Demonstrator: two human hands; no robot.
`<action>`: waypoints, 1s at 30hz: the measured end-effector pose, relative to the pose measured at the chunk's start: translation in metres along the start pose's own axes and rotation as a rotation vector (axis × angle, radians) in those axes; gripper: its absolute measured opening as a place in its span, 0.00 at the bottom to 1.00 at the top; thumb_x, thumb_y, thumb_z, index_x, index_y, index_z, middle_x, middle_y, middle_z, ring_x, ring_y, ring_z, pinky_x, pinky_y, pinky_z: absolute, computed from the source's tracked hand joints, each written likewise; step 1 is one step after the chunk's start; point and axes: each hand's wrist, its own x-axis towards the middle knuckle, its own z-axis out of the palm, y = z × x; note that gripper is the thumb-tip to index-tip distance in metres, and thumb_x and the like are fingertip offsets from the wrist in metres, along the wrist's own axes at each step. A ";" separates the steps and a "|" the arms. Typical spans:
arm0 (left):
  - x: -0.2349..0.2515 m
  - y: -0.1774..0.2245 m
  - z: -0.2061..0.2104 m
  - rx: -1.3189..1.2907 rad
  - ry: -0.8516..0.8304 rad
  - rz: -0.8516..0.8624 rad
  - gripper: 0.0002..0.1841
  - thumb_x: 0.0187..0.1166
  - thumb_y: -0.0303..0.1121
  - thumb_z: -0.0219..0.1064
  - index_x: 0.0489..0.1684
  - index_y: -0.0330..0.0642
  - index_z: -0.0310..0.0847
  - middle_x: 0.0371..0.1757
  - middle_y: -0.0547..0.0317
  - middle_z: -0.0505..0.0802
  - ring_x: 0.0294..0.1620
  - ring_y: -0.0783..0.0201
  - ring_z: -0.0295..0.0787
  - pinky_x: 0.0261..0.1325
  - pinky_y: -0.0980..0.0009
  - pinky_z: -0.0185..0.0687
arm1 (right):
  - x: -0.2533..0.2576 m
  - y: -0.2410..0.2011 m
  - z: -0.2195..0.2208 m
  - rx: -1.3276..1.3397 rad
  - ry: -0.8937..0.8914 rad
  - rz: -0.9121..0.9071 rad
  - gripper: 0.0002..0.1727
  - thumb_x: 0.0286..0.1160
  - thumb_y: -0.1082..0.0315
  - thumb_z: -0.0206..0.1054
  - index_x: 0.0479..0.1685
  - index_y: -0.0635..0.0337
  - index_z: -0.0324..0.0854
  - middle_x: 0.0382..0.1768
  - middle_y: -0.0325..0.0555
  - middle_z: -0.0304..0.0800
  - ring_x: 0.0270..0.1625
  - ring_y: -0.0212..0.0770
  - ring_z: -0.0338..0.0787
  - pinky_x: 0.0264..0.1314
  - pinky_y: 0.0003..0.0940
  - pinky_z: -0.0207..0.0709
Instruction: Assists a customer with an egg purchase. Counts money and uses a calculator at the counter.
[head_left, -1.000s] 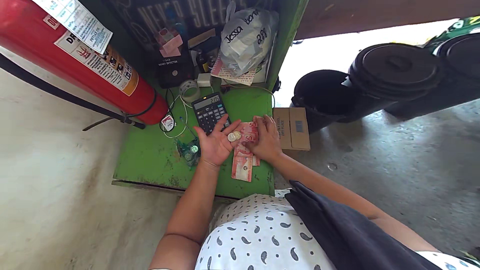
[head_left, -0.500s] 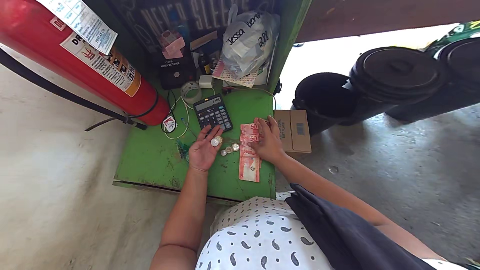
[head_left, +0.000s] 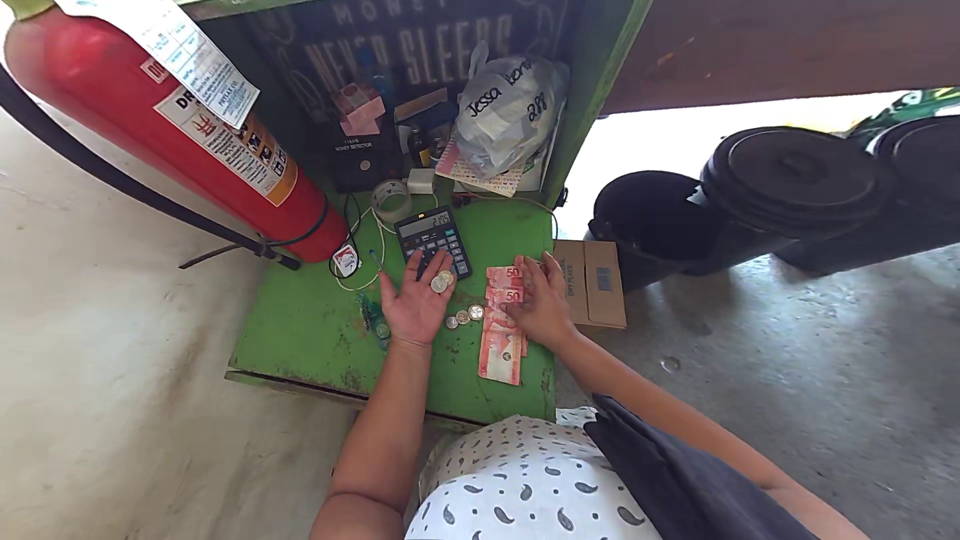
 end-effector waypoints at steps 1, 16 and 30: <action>0.001 0.000 0.000 -0.004 -0.009 -0.004 0.53 0.73 0.82 0.20 0.92 0.56 0.53 0.89 0.43 0.69 0.89 0.42 0.66 0.84 0.47 0.67 | 0.000 -0.001 0.000 -0.001 -0.002 0.002 0.57 0.59 0.58 0.86 0.93 0.51 0.56 0.95 0.63 0.37 0.91 0.68 0.56 0.80 0.67 0.68; 0.008 -0.003 -0.010 -0.017 -0.052 -0.042 0.57 0.67 0.86 0.21 0.92 0.57 0.54 0.90 0.43 0.68 0.89 0.40 0.65 0.83 0.45 0.68 | 0.002 0.000 -0.003 0.017 -0.026 0.030 0.55 0.60 0.55 0.86 0.93 0.48 0.58 0.95 0.62 0.33 0.92 0.64 0.55 0.81 0.59 0.71; 0.030 -0.046 0.009 0.084 -0.145 -0.154 0.56 0.69 0.84 0.19 0.89 0.55 0.60 0.86 0.44 0.76 0.86 0.39 0.71 0.79 0.40 0.73 | -0.005 0.004 -0.002 0.021 0.036 -0.069 0.54 0.55 0.54 0.85 0.91 0.49 0.64 0.93 0.66 0.47 0.93 0.63 0.54 0.90 0.56 0.61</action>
